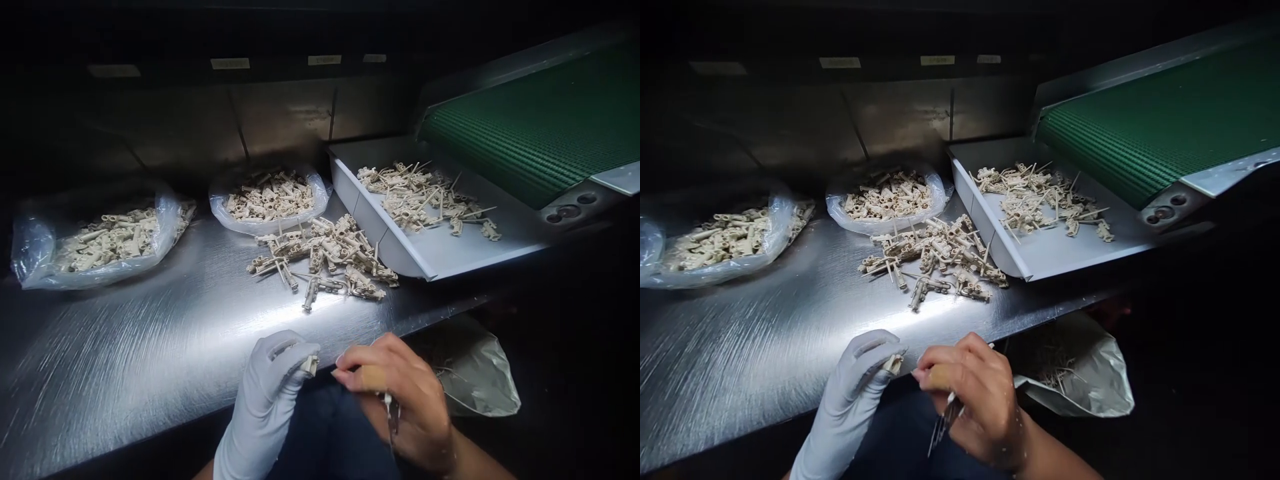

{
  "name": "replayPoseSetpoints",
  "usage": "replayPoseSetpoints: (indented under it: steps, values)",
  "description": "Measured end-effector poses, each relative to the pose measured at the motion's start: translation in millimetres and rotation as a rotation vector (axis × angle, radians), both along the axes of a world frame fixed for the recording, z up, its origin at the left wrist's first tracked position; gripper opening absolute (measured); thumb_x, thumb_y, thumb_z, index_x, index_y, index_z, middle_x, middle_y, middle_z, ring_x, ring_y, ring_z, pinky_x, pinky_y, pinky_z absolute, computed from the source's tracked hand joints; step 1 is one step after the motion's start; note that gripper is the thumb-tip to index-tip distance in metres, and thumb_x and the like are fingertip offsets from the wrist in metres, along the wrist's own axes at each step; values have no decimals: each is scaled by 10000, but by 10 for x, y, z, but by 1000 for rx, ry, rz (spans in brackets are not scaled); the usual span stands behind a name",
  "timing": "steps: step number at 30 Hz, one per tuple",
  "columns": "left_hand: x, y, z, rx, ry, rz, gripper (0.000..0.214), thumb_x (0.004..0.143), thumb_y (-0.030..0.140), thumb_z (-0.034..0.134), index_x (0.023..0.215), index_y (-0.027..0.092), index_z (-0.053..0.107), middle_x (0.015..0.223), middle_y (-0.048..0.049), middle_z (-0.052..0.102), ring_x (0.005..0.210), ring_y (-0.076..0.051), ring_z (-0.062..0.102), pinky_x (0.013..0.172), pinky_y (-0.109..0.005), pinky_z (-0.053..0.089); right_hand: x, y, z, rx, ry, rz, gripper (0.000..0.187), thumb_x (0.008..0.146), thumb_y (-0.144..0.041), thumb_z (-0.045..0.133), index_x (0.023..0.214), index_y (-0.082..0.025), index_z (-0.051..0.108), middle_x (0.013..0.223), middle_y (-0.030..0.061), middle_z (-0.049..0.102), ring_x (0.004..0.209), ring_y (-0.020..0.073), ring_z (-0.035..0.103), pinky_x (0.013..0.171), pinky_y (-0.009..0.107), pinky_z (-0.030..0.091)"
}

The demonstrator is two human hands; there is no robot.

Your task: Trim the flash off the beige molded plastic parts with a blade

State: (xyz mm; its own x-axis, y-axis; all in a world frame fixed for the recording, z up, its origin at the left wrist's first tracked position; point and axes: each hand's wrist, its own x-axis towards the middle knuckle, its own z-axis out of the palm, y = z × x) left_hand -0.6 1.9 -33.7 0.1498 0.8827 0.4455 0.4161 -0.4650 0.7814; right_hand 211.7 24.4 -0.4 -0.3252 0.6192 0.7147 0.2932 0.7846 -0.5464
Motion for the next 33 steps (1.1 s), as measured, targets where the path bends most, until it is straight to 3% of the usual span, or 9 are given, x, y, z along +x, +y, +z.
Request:
replayPoseSetpoints:
  steps: [3, 8, 12, 15, 17, 20, 24, 28, 33]
  values:
    - [6, 5, 38, 6, 15, -24, 270, 1041, 164, 568, 1245, 313, 660, 1153, -31, 646, 1052, -163, 637, 953, -247, 505, 9, -14, -9, 116, -138, 5, 151, 1008, -61, 548, 1009, -174, 648, 1005, 85, 802, 731, 167, 668, 621, 289, 505]
    - [28, 26, 104, -125, -52, -118, 210, 1032, 144, 576, 1144, 290, 679, 1069, -14, 653, 975, -153, 654, 917, -243, 527, -37, 0, -42, 240, -318, -21, 296, 1072, -119, 434, 876, -185, 645, 994, 77, 809, 645, 169, 561, 542, 311, 425]
    - [32, 24, 96, -220, -119, -102, 209, 1023, 129, 581, 1079, 291, 701, 1032, -4, 642, 948, -152, 656, 893, -242, 537, -46, 30, -7, 142, -324, -5, 352, 1097, -133, 348, 878, -193, 618, 922, 63, 756, 625, 147, 571, 538, 281, 416]
    - [19, 16, 64, -171, -106, -17, 234, 1008, 145, 615, 1130, 313, 723, 1104, -16, 632, 1019, -163, 654, 931, -250, 527, -3, 20, 11, -30, -229, -21, 270, 1115, -176, 345, 1063, -182, 609, 863, 53, 711, 690, 153, 646, 596, 260, 479]
    - [12, 15, 47, -141, -97, 10, 236, 1009, 165, 621, 1151, 317, 733, 1114, -23, 630, 1028, -167, 652, 931, -254, 530, 27, 3, 37, -128, -241, -102, 206, 1125, -307, 445, 1157, -166, 592, 814, 27, 696, 677, 154, 666, 619, 259, 497]
    - [14, 20, 40, -120, -85, 48, 219, 1006, 172, 630, 1137, 310, 739, 1099, -28, 643, 1017, -171, 655, 937, -270, 538, 43, -16, 125, -113, -409, -266, 388, 1085, -502, 476, 1185, -158, 623, 853, 45, 701, 719, 187, 673, 659, 299, 484]
    - [27, 25, 62, -94, -15, 73, 195, 1006, 192, 624, 1102, 296, 757, 1073, -48, 686, 997, -200, 668, 918, -322, 566, 8, -26, 274, 29, -528, -297, 262, 1123, -288, 456, 1221, -179, 672, 865, 34, 708, 721, 192, 605, 664, 335, 383]
    - [31, 31, 99, -112, 62, 107, 203, 1007, 248, 606, 1059, 296, 796, 1022, -66, 742, 964, -245, 698, 851, -369, 610, -51, -37, 344, 154, -571, -317, 124, 1049, -143, 577, 1048, -142, 701, 705, 2, 655, 631, 185, 521, 615, 365, 284]
    - [46, 37, 96, -88, 67, 105, 203, 1003, 246, 610, 1031, 307, 801, 1013, -53, 747, 938, -235, 712, 815, -347, 620, -44, 0, 368, 114, -617, -279, 300, 1082, -186, 513, 802, -187, 621, 653, -9, 604, 591, 180, 510, 589, 368, 278]
